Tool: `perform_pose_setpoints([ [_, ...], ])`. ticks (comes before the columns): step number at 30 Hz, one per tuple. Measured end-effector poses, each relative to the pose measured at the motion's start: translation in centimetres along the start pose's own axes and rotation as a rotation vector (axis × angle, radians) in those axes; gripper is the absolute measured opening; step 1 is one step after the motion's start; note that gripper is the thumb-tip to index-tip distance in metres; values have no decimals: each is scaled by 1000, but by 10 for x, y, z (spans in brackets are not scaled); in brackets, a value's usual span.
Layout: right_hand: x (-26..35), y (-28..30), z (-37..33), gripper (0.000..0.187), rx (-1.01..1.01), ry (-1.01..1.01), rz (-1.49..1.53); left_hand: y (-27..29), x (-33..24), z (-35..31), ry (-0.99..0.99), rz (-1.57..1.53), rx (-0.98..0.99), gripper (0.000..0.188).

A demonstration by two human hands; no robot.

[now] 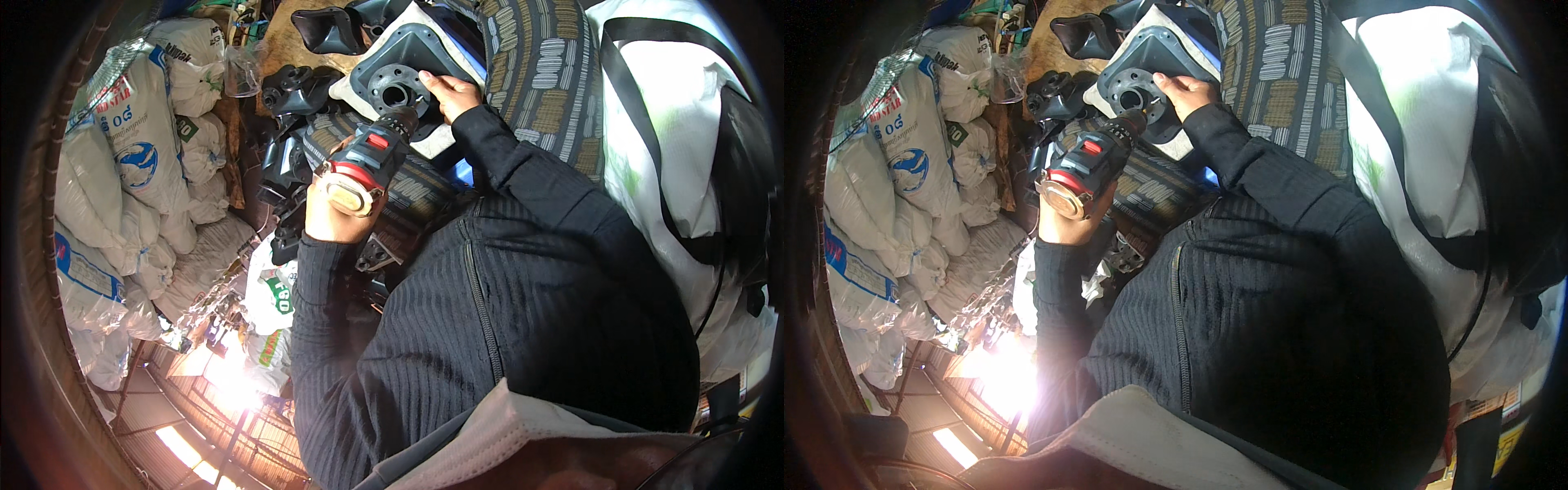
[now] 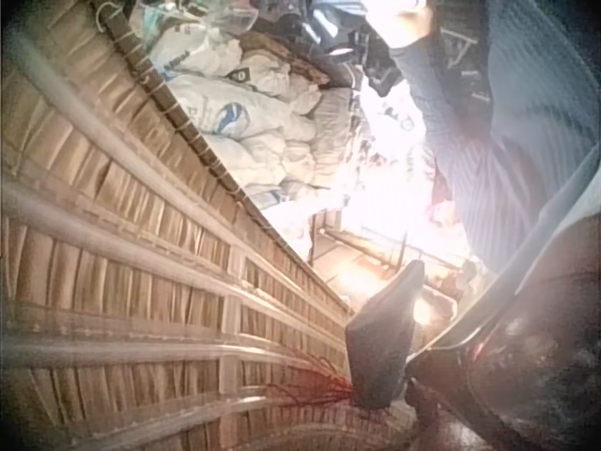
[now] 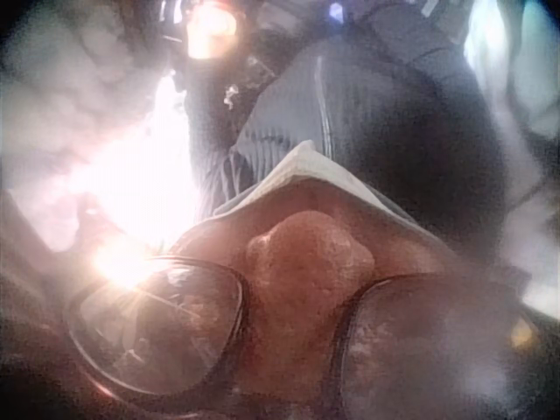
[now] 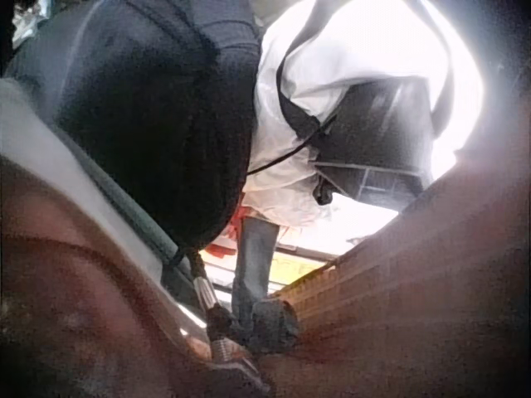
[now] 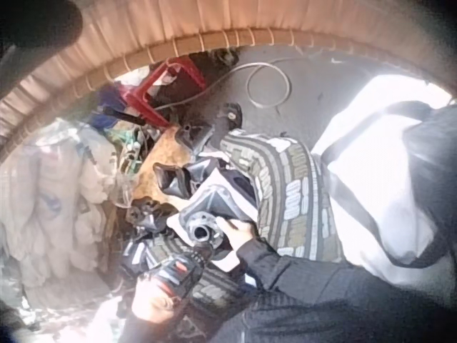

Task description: The person uses a cordless impact driver to fasten screws into a black plastic motorcycle part. They repeatedly pick up the part, align it, and drive screws into multiple holes before setting it down.

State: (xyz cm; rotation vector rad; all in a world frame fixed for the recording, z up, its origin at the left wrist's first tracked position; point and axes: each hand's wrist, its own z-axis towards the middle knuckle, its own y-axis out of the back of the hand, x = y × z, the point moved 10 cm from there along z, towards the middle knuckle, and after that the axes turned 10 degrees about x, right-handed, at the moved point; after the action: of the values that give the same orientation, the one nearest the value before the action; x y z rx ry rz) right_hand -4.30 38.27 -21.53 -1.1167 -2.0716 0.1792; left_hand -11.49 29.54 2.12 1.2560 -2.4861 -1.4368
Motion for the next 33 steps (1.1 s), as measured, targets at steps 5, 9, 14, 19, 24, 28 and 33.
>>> perform_pose_setpoints([
  [5,-4,2,2,45,-26,-27,25,-5,-13,14,-139,244,112,51],
  [9,-6,2,0,44,-29,-21,61,-1,-18,21,-104,172,137,53],
  [14,5,1,-9,39,-60,34,85,-12,-12,31,-124,193,201,57],
  [19,2,0,-8,40,-78,90,101,-15,-9,35,-67,113,207,61],
  [24,-6,2,-4,40,-75,107,56,-13,-12,35,-129,118,168,66],
  [28,-5,0,-3,33,-21,29,64,-9,-2,28,-26,27,116,34],
  [33,0,5,-15,37,207,-8,519,8,-30,-8,-75,-88,-96,29],
])
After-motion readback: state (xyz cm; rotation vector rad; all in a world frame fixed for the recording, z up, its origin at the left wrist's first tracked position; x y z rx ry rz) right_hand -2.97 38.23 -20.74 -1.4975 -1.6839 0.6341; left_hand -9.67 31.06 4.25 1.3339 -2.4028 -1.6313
